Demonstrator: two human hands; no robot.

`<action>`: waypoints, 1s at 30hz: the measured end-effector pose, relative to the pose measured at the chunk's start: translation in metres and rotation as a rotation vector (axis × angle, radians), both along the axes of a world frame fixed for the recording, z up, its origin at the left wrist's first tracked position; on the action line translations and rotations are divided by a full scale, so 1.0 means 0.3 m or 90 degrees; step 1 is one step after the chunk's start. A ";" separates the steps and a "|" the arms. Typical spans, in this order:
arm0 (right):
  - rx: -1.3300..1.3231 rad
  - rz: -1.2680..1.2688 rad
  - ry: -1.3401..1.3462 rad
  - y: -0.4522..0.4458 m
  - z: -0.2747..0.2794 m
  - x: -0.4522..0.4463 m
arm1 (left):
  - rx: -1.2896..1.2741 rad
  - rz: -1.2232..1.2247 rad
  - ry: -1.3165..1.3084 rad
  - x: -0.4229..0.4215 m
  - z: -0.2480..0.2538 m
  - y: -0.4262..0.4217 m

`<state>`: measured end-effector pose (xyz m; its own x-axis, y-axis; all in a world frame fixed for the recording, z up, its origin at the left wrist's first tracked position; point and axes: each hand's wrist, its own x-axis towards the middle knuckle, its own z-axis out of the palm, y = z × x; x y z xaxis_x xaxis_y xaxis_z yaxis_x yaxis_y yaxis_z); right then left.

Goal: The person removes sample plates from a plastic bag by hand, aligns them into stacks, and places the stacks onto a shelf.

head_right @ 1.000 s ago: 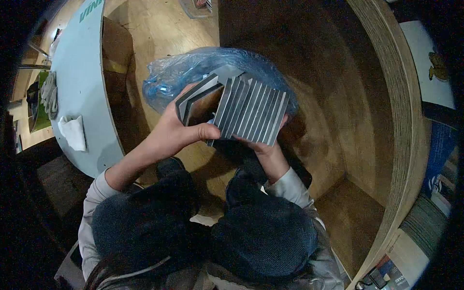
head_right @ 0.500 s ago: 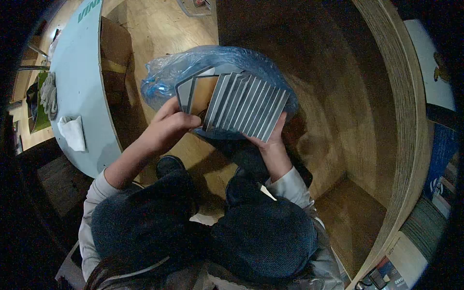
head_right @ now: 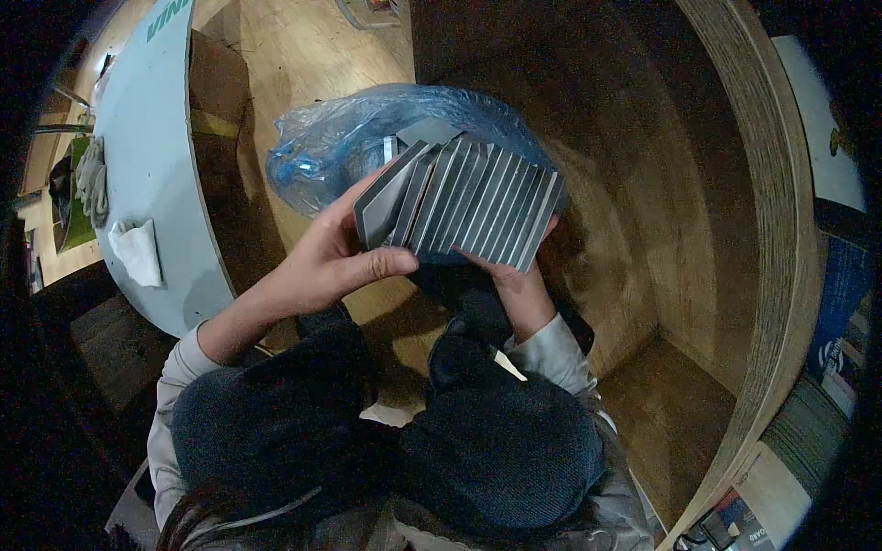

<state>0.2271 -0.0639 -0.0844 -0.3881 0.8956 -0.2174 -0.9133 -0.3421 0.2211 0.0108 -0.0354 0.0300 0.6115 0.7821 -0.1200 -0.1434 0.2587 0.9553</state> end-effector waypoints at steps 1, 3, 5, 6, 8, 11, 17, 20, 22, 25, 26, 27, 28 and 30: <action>-0.012 -0.001 0.000 -0.002 0.004 0.000 | 0.021 -0.004 -0.004 0.000 0.001 0.003; -0.007 0.036 -0.299 -0.026 0.042 -0.001 | 0.028 -0.004 -0.007 0.000 0.004 0.008; 0.017 0.047 -0.451 -0.034 0.064 0.000 | 0.043 -0.005 -0.012 0.001 0.006 0.011; 0.026 0.050 -0.503 -0.039 0.070 0.002 | 0.043 -0.005 -0.012 0.002 0.004 0.011; 0.042 0.053 -0.573 -0.044 0.076 0.005 | 0.056 0.003 -0.025 0.006 -0.003 0.010; 0.055 0.050 -0.631 -0.052 0.079 0.013 | 0.021 0.013 -0.057 0.004 0.012 0.009; 0.069 0.039 -0.658 -0.056 0.079 0.017 | -0.276 0.109 -0.094 -0.039 -0.008 0.013; 0.073 0.029 -0.644 -0.058 0.074 0.021 | -0.311 0.145 -0.122 -0.027 0.013 0.013; 0.075 0.020 -0.633 -0.062 0.070 0.027 | -0.330 0.162 -0.137 -0.024 0.014 0.013; 0.080 0.014 -0.708 -0.063 0.061 0.037 | -0.356 0.183 -0.161 -0.026 -0.001 0.015; 0.085 0.026 -0.795 -0.065 0.062 0.037 | -0.356 0.183 -0.161 -0.027 -0.005 0.015; 0.088 0.036 -0.878 -0.074 0.064 0.043 | -0.346 0.183 -0.158 -0.029 -0.009 0.015; 0.094 0.059 -0.978 -0.090 0.068 0.047 | -0.337 0.183 -0.155 -0.030 -0.012 0.015; 0.091 0.107 -1.094 -0.120 0.076 0.055 | -0.328 0.183 -0.152 -0.030 -0.013 0.018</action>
